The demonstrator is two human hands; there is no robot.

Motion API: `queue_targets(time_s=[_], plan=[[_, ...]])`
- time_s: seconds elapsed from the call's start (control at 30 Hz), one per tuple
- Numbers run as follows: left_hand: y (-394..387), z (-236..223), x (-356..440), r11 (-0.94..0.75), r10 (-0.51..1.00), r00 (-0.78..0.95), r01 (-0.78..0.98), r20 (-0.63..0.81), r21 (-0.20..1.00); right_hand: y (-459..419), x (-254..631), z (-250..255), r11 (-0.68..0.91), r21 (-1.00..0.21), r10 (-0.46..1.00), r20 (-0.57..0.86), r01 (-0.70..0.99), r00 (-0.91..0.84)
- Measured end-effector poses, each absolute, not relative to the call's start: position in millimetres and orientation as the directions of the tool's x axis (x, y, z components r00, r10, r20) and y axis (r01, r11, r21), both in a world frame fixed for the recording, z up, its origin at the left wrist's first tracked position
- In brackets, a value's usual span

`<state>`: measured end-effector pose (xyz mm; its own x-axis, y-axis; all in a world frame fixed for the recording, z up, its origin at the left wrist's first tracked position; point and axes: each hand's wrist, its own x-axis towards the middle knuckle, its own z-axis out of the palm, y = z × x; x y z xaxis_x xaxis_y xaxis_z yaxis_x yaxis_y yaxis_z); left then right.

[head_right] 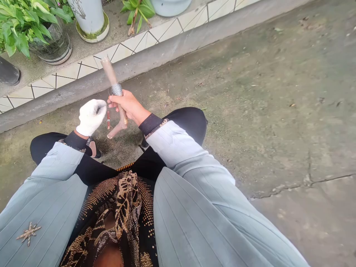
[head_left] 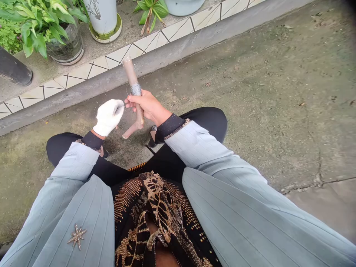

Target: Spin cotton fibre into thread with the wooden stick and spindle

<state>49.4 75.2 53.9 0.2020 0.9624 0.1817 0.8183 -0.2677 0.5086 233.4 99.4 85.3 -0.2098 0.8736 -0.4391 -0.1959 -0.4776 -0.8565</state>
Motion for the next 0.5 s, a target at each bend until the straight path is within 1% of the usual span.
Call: queue_targets(time_s=[0.1,0.2,0.37,0.5], plan=[[79,49,44,-0.29,0.956,0.231,0.845,0.182,0.45,98,234,89,-0.549,-0.812,0.827,-0.495,-0.196,-0.265],[82,44,38,-0.315,0.949,0.269,0.848,0.167,0.426,97,234,91,-0.616,-0.767,0.773,-0.545,-0.181,-0.324],[84,33,29,-0.428,0.903,0.377,0.838,0.207,0.34,94,234,96,-0.675,-0.707,0.718,-0.563,-0.212,-0.408],[83,32,24,-0.495,0.868,0.449,0.822,0.213,0.281,92,234,94,-0.695,-0.688,0.695,-0.567,-0.209,-0.443]])
